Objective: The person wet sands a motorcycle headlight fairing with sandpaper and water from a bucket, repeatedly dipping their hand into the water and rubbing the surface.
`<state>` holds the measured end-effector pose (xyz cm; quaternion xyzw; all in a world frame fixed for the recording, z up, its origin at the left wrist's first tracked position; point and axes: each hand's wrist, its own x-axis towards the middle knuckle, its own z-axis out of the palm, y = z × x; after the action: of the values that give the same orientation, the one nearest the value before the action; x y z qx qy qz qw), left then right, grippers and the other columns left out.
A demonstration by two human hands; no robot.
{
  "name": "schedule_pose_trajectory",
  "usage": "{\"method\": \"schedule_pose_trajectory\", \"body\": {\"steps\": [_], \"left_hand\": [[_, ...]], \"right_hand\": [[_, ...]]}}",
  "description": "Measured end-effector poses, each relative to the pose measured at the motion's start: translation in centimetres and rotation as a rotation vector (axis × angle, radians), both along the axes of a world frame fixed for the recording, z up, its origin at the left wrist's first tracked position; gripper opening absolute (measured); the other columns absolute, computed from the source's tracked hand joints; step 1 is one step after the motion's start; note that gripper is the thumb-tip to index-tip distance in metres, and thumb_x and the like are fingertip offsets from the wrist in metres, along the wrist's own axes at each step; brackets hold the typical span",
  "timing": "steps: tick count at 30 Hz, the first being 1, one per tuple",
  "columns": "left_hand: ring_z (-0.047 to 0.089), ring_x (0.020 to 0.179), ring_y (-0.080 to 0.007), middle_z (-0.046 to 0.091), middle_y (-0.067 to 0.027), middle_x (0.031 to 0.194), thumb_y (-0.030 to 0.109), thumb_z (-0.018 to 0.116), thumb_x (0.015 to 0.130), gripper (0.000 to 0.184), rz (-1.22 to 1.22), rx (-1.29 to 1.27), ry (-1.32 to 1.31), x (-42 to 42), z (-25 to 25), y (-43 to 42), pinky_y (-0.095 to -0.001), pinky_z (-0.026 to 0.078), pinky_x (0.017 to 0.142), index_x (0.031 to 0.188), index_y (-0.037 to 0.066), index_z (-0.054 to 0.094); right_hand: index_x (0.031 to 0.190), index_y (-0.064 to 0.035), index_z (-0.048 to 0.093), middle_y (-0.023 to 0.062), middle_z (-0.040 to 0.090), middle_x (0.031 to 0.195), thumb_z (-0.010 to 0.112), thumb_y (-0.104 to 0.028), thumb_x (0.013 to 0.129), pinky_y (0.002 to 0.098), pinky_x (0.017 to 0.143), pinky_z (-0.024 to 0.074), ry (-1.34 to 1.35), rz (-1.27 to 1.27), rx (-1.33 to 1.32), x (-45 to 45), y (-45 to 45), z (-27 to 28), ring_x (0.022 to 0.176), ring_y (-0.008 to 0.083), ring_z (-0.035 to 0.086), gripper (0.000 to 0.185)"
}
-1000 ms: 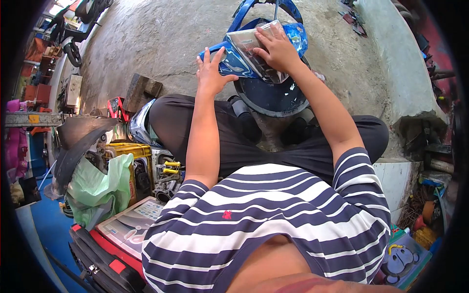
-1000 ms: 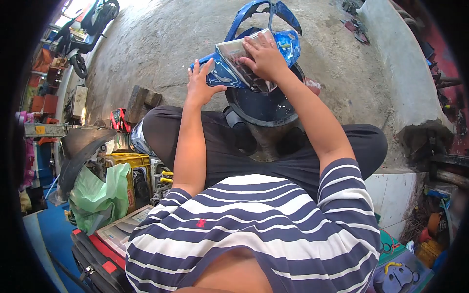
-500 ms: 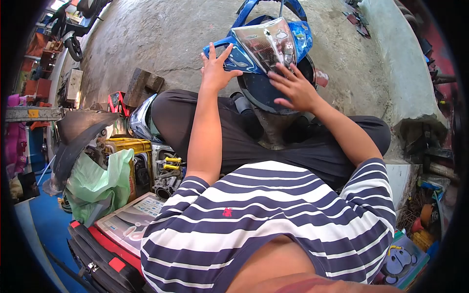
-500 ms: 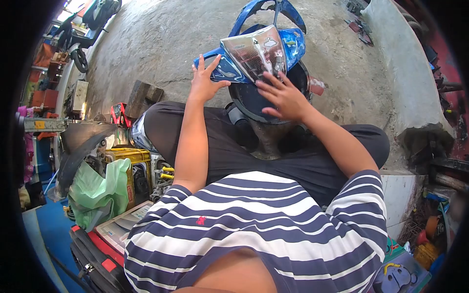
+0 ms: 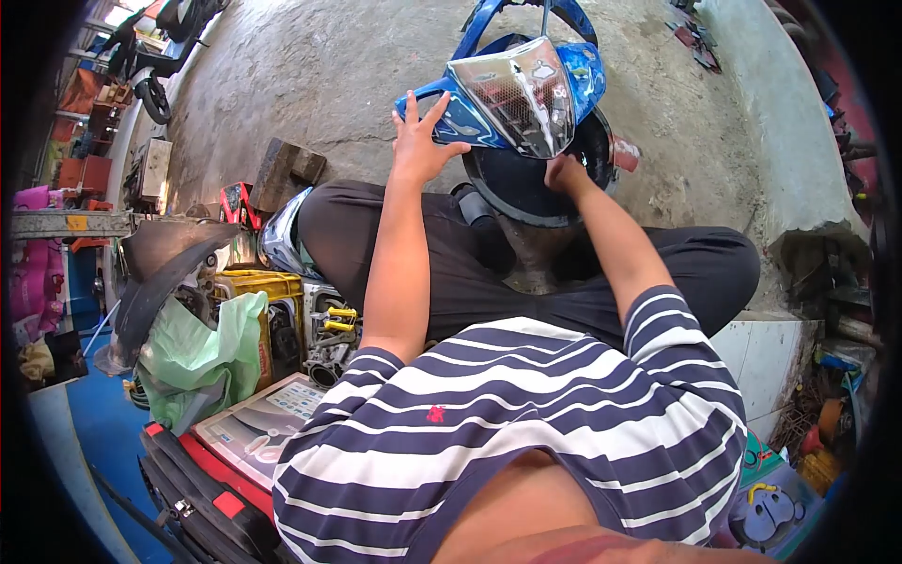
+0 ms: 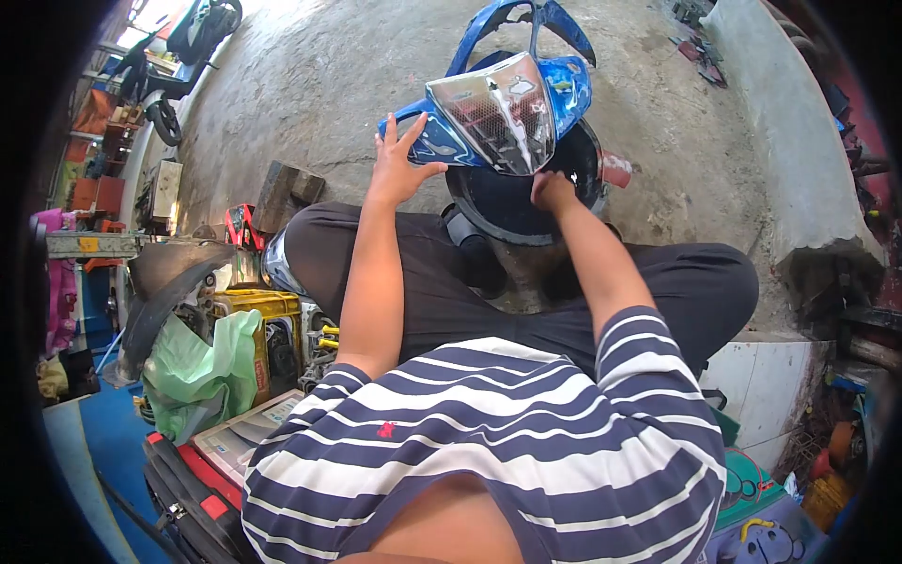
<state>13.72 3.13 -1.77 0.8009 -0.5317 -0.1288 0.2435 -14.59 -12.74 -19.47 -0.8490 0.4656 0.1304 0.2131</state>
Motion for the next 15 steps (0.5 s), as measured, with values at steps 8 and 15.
{"method": "schedule_pose_trajectory", "body": {"steps": [8,15], "left_hand": [[0.018,0.156,-0.0642,0.017,-0.0232,0.178,0.044,0.099,0.070,0.105,0.001,0.004,-0.021,-0.5,0.7,0.6,-0.0712,0.036,0.119,0.161,0.044,0.048],[0.019,0.157,-0.0626,0.016,-0.0211,0.179,0.043,0.098,0.072,0.104,0.000,0.005,-0.037,-0.6,0.4,0.0,-0.0739,0.038,0.116,0.162,0.045,0.046]], "right_hand": [[0.101,-0.0008,0.076,0.0142,0.076,0.089,0.062,-0.020,0.102,0.0389,0.067,0.0582,-0.406,-0.149,1.125,-1.2,0.1,-1.7,0.078,0.0237,0.073,0.023],[0.098,0.0004,0.067,0.0094,0.071,0.087,0.058,-0.016,0.110,0.0331,0.063,0.0548,-0.404,-0.626,1.251,-3.4,0.7,10.8,0.074,0.0201,0.070,0.022]]}}
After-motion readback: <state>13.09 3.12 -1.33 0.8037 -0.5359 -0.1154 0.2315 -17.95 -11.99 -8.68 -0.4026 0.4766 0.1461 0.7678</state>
